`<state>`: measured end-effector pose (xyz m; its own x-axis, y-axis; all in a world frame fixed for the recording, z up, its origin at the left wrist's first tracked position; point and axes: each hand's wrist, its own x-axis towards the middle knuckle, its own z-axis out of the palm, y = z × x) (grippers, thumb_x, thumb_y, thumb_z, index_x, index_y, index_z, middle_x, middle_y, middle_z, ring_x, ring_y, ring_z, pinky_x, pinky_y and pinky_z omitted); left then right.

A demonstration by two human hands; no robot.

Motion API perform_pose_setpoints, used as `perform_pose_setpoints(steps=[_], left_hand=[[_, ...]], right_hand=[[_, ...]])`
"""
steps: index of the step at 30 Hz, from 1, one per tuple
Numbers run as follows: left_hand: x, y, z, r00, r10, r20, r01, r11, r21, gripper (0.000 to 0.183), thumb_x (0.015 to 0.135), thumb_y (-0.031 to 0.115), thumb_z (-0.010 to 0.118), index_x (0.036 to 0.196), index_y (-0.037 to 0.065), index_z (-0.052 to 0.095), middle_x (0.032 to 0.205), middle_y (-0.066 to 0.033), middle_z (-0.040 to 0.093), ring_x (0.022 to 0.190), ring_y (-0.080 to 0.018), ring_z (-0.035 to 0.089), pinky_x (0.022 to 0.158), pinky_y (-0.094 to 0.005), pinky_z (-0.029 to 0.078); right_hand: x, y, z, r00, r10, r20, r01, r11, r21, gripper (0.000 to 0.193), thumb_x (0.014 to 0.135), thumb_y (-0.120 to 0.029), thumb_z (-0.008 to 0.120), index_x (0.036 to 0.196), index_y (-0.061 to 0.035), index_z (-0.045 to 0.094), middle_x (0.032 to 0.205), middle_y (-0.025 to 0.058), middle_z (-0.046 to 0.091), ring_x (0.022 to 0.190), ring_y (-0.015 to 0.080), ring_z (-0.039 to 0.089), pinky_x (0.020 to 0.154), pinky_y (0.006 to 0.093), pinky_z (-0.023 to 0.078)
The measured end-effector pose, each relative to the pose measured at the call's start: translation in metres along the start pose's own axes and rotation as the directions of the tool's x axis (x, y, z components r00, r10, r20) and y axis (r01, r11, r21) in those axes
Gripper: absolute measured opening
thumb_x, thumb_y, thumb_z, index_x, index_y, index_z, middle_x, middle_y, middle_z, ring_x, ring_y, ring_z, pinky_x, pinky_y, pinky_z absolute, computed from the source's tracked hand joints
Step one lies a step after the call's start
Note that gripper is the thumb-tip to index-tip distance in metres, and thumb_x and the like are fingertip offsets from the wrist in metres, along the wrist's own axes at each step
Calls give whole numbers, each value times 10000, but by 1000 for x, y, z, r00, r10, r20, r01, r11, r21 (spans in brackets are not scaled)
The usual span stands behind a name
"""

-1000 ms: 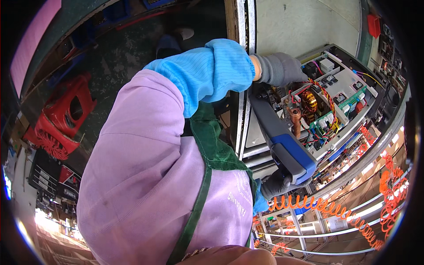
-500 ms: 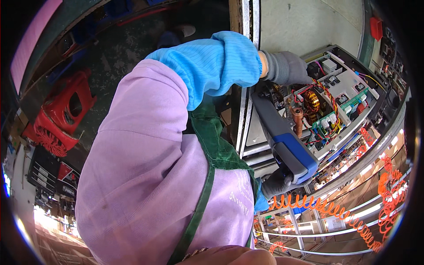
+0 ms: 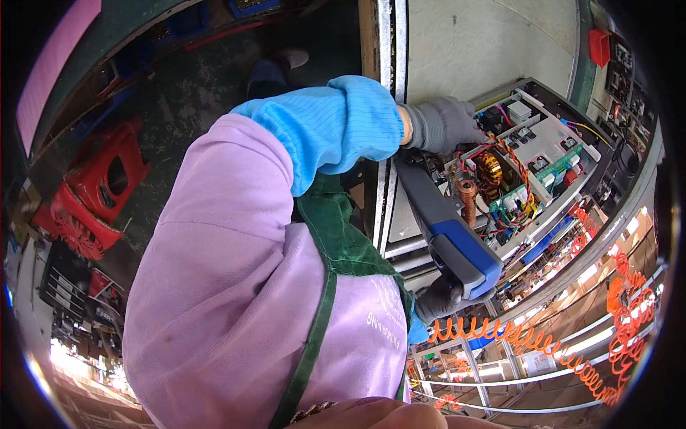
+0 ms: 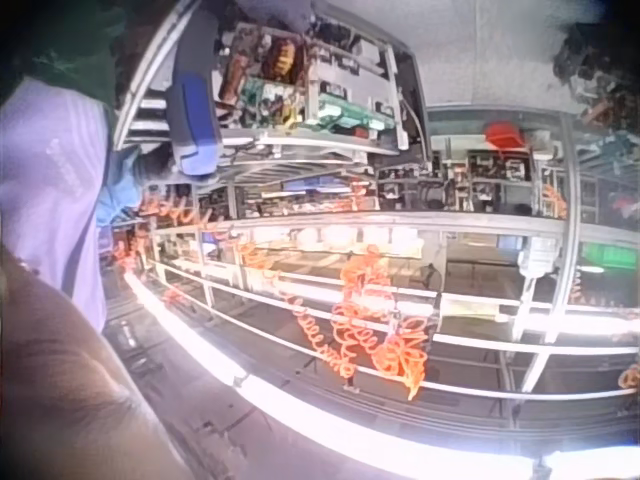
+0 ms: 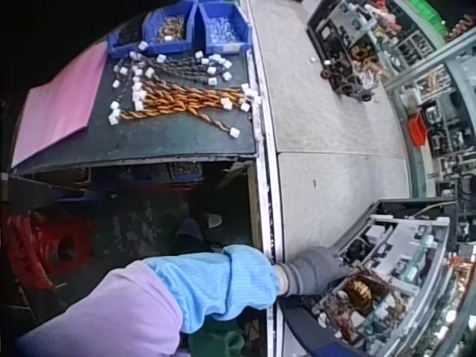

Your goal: The recorder is assembling a circuit board into a metal chassis at an industrial workstation.

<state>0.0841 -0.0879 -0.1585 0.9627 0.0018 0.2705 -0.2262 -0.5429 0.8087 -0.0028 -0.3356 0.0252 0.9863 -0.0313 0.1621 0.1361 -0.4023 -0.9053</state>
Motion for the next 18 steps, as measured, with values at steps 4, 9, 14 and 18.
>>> perform_pose_setpoints(steps=[4,9,14,18], left_hand=[[1,8,-13,996,-24,80,19,998,63,497,668,209,681,1161,235,618,882,-41,644,946,-262,579,736,-398,510],[-12,-4,-2,999,29,-32,-28,999,33,347,699,182,669,1044,162,638,894,-42,641,945,-276,576,776,-387,497],[-34,1,-2,916,-252,-313,137,928,-346,375,722,248,710,1048,110,586,998,-121,594,996,-326,547,842,-432,467],[-21,19,-20,904,-406,-135,384,909,-160,623,708,332,742,1228,78,511,1159,-178,507,1088,-329,500,911,-414,442]], right_hand=[[0,2,-6,1000,19,1,-19,1000,20,1005,658,-343,825,1427,-170,202,1366,139,356,1241,336,409,1059,500,353],[1,0,-7,997,21,72,-30,991,132,1051,647,-305,835,1450,-191,166,1370,124,343,1247,345,391,1053,512,356],[-3,-8,-2,995,93,34,-94,995,30,1062,621,-373,853,1437,-222,190,1382,106,316,1239,353,395,1043,551,368],[-6,-13,7,991,137,-5,-137,991,-4,981,677,-339,793,1447,-165,210,1386,127,361,1236,343,432,1061,517,355]])
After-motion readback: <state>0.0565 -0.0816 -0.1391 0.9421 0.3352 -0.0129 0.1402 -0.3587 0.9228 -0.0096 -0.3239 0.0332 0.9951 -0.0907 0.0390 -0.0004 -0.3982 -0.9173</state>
